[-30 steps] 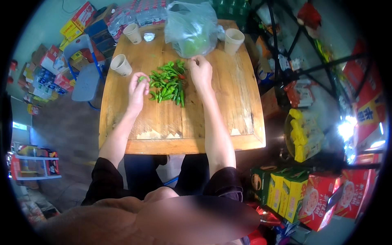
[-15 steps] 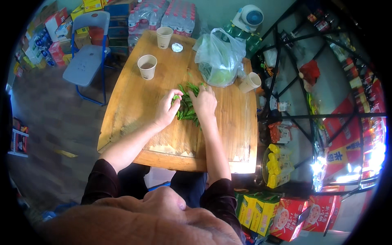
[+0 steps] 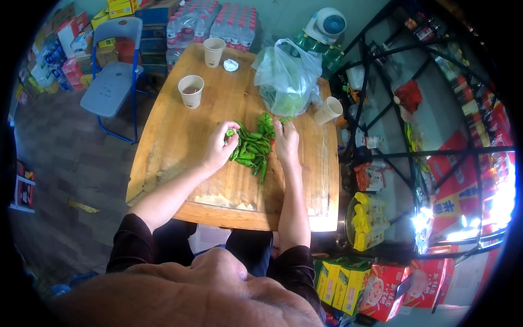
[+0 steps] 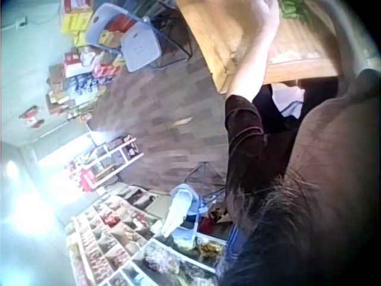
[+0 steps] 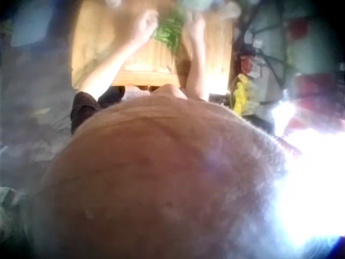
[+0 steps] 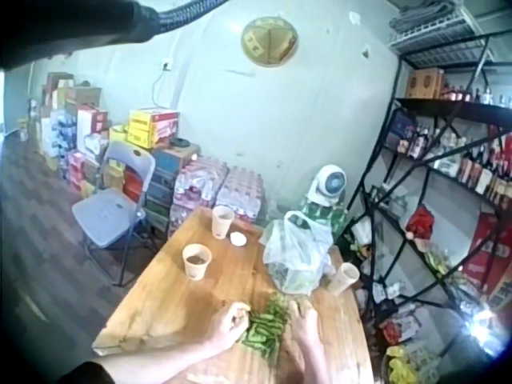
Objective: The person picks up green chili peppers by hand and removes the stems one at a time, placing the stems and peppers in different spots on a wooden table.
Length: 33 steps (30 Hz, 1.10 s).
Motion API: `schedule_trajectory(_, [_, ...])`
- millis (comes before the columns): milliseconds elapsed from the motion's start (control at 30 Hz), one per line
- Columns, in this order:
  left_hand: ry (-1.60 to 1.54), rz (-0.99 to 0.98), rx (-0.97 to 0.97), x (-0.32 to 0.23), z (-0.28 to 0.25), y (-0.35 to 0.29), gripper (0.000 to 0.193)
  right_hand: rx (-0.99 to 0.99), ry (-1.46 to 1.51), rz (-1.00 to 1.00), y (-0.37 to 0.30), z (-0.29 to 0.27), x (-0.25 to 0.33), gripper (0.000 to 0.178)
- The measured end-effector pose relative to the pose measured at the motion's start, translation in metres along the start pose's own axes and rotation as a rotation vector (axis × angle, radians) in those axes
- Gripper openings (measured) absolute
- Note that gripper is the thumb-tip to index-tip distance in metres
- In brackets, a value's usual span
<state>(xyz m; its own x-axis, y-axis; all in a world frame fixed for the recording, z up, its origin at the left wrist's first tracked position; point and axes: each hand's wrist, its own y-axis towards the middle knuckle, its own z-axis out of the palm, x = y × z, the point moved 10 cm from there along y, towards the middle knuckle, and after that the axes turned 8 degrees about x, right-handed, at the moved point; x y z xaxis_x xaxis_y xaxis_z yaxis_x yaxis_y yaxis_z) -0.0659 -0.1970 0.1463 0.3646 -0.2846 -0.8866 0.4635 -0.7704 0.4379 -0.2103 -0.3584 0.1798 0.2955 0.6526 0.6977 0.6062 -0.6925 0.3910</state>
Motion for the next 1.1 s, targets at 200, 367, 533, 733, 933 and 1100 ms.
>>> schedule_trajectory(200, [-0.028,0.001,0.053,-0.005,0.003,-0.002,0.017,0.276,0.692,0.284,-0.013,0.033,0.001,0.03])
schedule_trajectory(367, [-0.166,-0.014,0.076,-0.014,0.003,-0.003,0.019,0.469,0.542,0.224,-0.024,0.052,0.023,0.026])
schedule_trajectory(533, [-0.408,-0.091,0.172,0.002,0.019,0.001,0.025,0.59,0.319,0.107,-0.031,0.07,0.045,0.028])
schedule_trajectory(733, [-0.629,-0.245,0.21,0.022,0.025,-0.003,0.021,0.593,0.279,0.12,-0.034,0.076,0.043,0.027])
schedule_trajectory(933, [-0.568,-0.219,0.277,0.016,0.029,-0.002,0.02,0.492,0.377,0.089,-0.033,0.078,0.045,0.019])
schedule_trajectory(1100, [-0.615,-0.267,0.313,0.023,0.036,-0.006,0.022,0.481,0.257,0.062,-0.032,0.078,0.039,0.012])
